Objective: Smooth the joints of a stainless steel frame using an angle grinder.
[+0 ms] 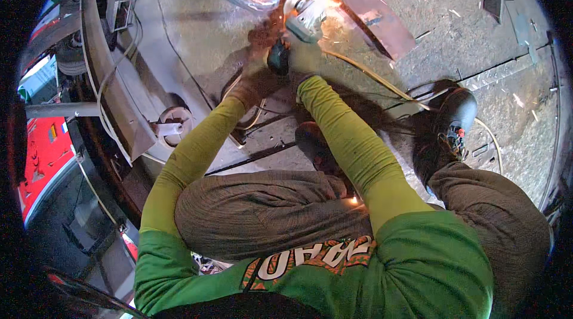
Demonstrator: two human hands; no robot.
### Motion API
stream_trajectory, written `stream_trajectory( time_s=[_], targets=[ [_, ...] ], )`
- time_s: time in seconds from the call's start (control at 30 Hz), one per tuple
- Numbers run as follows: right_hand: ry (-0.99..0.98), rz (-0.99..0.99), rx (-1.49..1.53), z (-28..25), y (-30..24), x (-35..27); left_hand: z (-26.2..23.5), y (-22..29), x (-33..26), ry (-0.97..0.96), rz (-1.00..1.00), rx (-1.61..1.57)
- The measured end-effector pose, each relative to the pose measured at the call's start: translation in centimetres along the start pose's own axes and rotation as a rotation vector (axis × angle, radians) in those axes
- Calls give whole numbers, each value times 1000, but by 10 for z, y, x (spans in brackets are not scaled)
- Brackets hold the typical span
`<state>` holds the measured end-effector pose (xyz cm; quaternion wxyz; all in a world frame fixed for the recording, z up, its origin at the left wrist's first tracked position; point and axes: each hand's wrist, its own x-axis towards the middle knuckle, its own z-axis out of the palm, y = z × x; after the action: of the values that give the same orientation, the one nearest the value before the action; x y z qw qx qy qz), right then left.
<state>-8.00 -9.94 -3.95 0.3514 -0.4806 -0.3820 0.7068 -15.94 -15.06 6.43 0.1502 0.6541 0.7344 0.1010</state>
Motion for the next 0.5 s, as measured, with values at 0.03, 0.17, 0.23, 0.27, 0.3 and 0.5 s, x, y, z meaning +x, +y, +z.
stream_trajectory(
  time_s=[0.03,0.17,0.23,0.27,0.3,0.5],
  targets=[
    [-69,-113,-379,-6,-17,-11,-1,-1,-4,7,-2,5],
    [-20,235,-58,-2,-22,-25,11,-5,-18,47,-60,-231],
    [-35,195,147,2,-24,-17,13,-15,-24,47,-118,-214],
    [-48,143,350,3,-23,-8,11,-21,-11,-94,-197,-179],
    [27,216,348,2,-16,-4,10,-24,-5,-235,-276,-143],
    [-108,445,-381,-8,-54,-22,9,-5,-28,-91,-239,-115]
  ],
)
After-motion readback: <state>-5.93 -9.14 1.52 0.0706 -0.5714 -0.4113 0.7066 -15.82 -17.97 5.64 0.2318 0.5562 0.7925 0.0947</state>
